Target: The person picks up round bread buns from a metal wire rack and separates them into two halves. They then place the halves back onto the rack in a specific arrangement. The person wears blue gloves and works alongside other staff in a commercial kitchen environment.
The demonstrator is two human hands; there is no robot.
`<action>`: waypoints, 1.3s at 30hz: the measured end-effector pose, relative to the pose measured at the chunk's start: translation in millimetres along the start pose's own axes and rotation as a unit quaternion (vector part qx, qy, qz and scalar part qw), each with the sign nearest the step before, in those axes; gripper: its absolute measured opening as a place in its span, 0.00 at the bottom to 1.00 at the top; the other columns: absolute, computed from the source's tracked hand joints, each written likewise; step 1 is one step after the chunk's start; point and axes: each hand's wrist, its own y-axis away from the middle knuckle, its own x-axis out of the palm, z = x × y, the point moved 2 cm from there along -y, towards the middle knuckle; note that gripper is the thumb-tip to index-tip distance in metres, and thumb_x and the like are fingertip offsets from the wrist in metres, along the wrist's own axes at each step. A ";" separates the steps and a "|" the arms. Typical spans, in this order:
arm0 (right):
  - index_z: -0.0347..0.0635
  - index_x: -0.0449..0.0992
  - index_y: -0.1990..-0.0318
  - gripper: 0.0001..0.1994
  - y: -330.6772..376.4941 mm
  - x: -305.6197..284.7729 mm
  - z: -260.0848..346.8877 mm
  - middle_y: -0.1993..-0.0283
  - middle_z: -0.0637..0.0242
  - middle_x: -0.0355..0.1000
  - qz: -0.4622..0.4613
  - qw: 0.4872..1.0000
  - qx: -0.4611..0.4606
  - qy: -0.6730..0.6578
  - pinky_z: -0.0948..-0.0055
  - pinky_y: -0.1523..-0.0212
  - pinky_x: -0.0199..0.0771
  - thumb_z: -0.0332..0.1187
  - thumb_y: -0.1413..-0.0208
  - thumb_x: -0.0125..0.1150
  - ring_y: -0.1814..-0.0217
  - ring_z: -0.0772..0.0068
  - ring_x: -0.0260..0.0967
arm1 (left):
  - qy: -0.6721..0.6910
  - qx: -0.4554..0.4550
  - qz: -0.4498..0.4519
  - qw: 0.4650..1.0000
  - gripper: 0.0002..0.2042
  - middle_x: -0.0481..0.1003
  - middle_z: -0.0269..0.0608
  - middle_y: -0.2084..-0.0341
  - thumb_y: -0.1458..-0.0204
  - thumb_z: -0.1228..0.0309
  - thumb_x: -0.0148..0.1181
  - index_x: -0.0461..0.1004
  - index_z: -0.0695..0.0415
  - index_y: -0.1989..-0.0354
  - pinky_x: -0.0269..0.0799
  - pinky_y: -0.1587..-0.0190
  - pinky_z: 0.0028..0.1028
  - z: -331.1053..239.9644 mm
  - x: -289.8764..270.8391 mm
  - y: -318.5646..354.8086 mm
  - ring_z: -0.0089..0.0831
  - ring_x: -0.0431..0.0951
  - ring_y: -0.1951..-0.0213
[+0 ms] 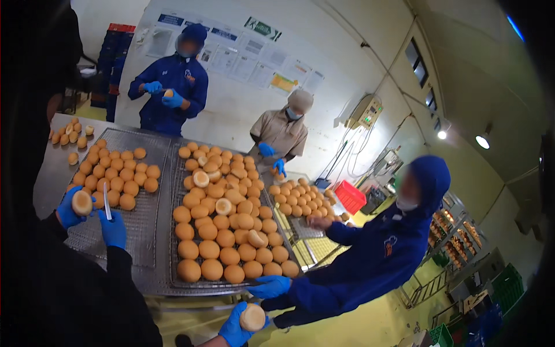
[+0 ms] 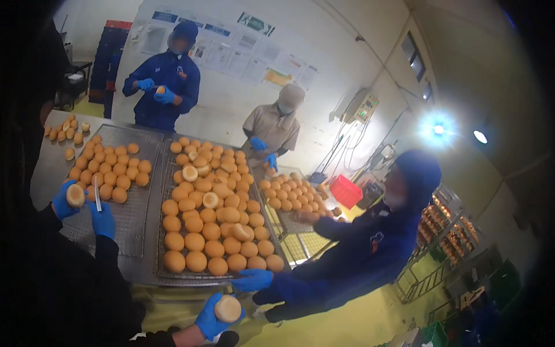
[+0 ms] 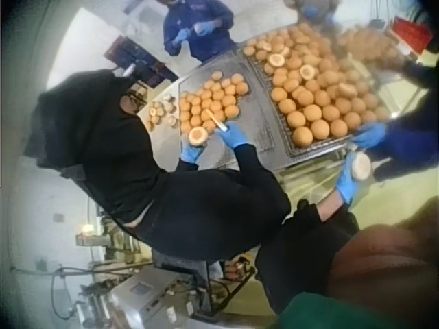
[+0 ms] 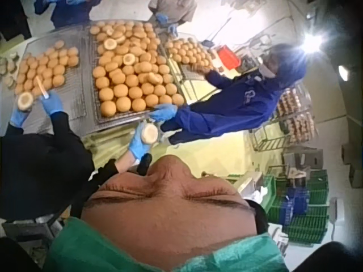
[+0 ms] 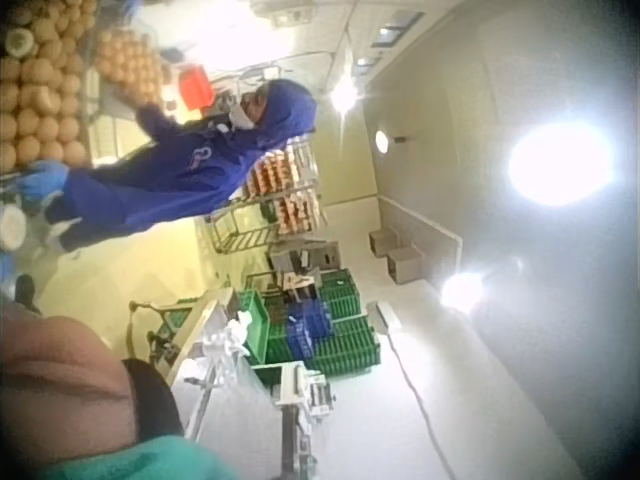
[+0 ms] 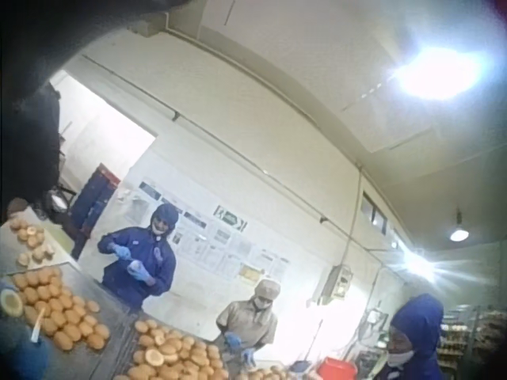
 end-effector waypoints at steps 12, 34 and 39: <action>0.41 0.63 0.81 0.10 -34.2 -73.7 -15.6 0.82 0.71 0.55 -0.017 0.997 -0.002 -0.074 0.78 0.80 0.53 0.24 0.59 0.60 0.79 0.79 0.49 | -0.170 0.148 -0.034 0.974 0.22 0.67 0.53 0.57 0.48 0.56 0.43 0.62 0.60 0.52 0.61 0.49 0.47 69.1 -32.4 -29.5 0.49 0.67 0.54; 0.40 0.64 0.78 0.11 -73.3 -165.9 17.5 0.80 0.64 0.61 0.049 0.972 -0.224 -0.056 0.74 0.76 0.57 0.28 0.59 0.63 0.78 0.74 0.53 | -0.276 0.149 -0.064 0.947 0.19 0.67 0.51 0.57 0.48 0.64 0.46 0.60 0.63 0.52 0.64 0.48 0.38 201.6 -22.4 -49.5 0.43 0.68 0.54; 0.40 0.64 0.77 0.11 -70.4 -166.1 -58.1 0.80 0.66 0.58 -0.018 0.995 -0.088 0.036 0.73 0.78 0.54 0.29 0.58 0.63 0.79 0.73 0.51 | -0.230 0.137 -0.089 0.959 0.18 0.67 0.50 0.59 0.48 0.64 0.46 0.61 0.63 0.53 0.64 0.48 0.37 186.1 -57.4 -39.9 0.42 0.69 0.54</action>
